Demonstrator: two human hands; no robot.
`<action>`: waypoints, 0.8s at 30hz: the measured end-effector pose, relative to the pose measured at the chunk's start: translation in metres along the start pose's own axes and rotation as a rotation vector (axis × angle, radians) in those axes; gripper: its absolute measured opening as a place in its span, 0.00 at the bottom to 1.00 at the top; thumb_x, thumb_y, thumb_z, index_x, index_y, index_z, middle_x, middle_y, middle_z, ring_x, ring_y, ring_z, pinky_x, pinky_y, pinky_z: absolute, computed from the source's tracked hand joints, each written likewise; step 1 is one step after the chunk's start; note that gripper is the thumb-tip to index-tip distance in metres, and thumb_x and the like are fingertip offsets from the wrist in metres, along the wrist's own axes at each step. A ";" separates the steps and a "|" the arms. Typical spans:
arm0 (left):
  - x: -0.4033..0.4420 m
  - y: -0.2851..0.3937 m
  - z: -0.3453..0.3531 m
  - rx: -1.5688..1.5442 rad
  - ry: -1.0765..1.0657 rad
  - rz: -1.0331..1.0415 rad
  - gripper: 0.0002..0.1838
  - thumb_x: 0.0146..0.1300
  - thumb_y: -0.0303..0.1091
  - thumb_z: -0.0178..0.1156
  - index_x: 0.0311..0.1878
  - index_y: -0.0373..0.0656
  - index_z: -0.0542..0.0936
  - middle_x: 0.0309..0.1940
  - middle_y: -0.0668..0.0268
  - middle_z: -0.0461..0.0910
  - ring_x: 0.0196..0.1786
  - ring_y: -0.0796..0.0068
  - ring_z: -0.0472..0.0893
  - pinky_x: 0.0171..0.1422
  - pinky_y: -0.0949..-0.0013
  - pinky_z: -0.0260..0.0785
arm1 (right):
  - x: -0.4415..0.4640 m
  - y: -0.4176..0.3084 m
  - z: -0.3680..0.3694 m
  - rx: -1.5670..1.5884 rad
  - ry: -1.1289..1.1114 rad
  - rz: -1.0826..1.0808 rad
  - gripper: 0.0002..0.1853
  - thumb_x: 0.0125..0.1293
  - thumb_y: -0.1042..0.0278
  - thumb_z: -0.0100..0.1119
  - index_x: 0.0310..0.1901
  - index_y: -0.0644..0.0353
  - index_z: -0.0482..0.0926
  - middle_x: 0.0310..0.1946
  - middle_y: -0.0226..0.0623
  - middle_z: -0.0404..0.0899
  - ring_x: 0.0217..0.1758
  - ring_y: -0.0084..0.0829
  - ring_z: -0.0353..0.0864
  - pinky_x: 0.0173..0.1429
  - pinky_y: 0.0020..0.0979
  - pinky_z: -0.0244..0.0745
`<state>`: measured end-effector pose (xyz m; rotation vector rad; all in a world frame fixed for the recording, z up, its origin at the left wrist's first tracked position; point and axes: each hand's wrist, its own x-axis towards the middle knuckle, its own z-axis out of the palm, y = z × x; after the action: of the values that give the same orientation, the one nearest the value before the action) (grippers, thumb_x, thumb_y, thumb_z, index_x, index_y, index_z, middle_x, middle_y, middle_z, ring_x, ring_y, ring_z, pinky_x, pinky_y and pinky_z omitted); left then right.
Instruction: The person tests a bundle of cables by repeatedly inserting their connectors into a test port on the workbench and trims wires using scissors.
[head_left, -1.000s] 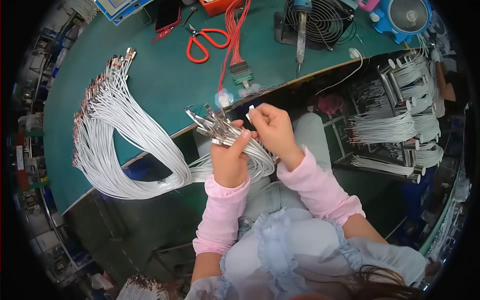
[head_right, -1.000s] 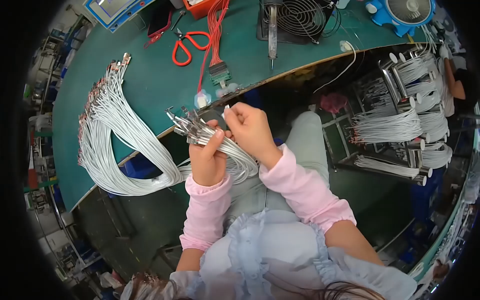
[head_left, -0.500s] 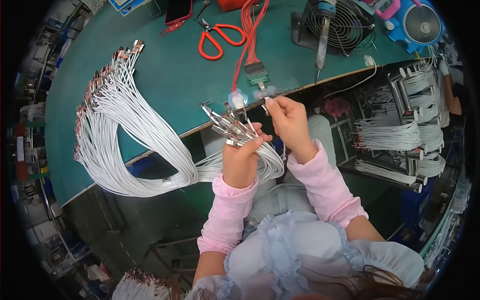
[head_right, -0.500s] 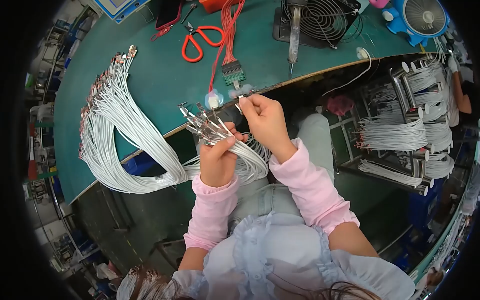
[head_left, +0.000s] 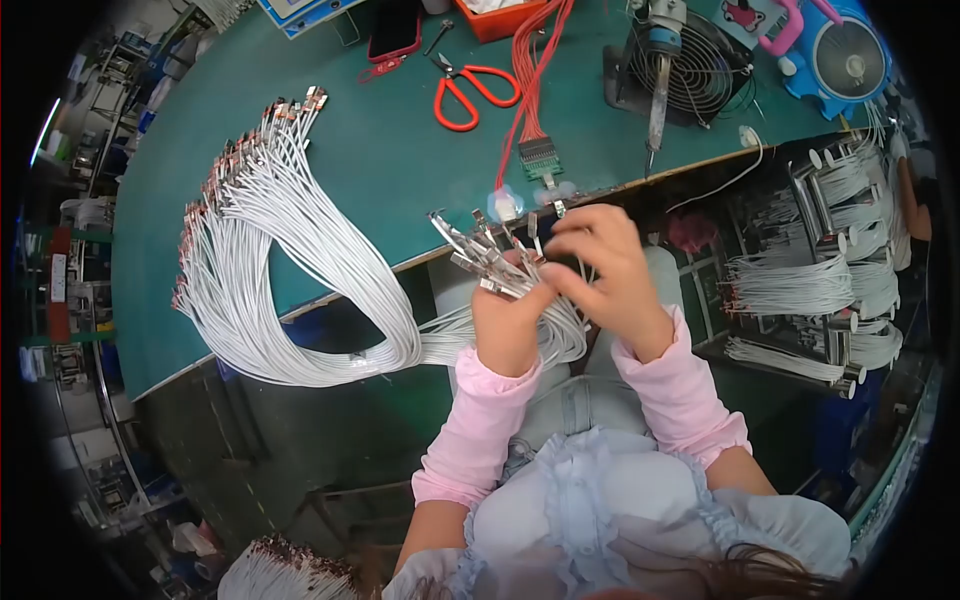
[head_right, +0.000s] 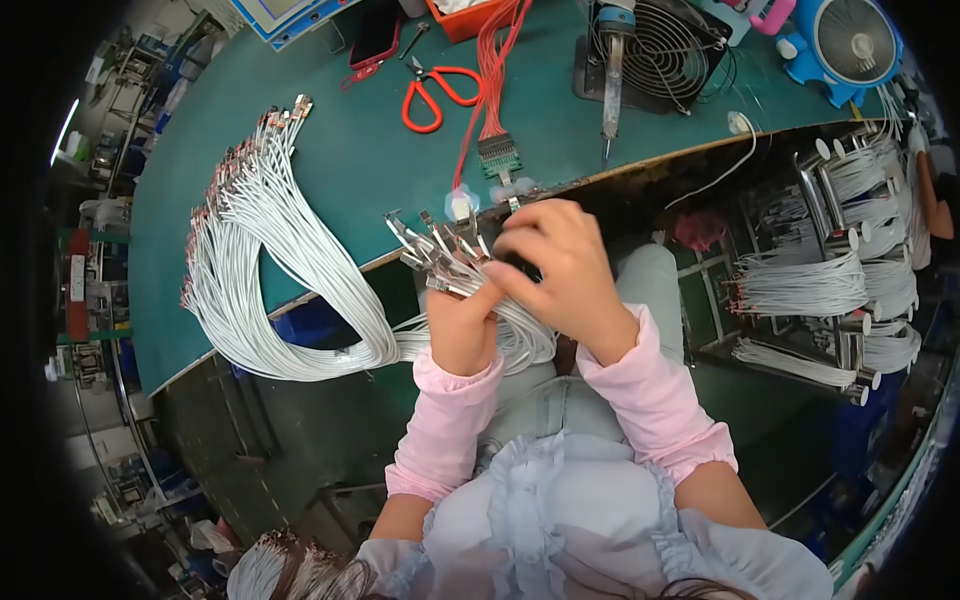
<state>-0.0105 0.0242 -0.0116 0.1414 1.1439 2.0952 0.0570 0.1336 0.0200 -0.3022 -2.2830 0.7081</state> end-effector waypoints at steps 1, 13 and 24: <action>0.000 -0.001 0.000 0.031 -0.002 0.001 0.15 0.45 0.15 0.58 0.39 0.32 0.72 0.32 0.62 0.75 0.35 0.72 0.76 0.41 0.72 0.69 | -0.003 0.001 0.000 -0.004 -0.002 0.009 0.07 0.47 0.72 0.60 0.30 0.62 0.77 0.24 0.33 0.74 0.37 0.30 0.72 0.42 0.27 0.66; 0.000 0.007 0.001 -0.040 0.136 0.053 0.13 0.49 0.16 0.56 0.40 0.32 0.71 0.31 0.61 0.74 0.36 0.70 0.76 0.42 0.68 0.71 | -0.005 0.003 0.012 -0.088 0.038 0.008 0.05 0.49 0.74 0.59 0.27 0.64 0.75 0.25 0.32 0.75 0.32 0.27 0.74 0.39 0.28 0.67; 0.002 0.007 0.001 -0.052 0.175 0.055 0.14 0.52 0.19 0.55 0.43 0.32 0.69 0.31 0.59 0.74 0.31 0.69 0.75 0.40 0.67 0.70 | 0.006 0.018 0.033 0.573 0.138 0.770 0.11 0.61 0.67 0.50 0.25 0.65 0.70 0.09 0.24 0.65 0.10 0.12 0.61 0.12 0.17 0.52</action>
<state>-0.0149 0.0235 -0.0063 -0.0355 1.1982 2.2190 0.0304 0.1379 -0.0066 -0.9282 -1.6933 1.6177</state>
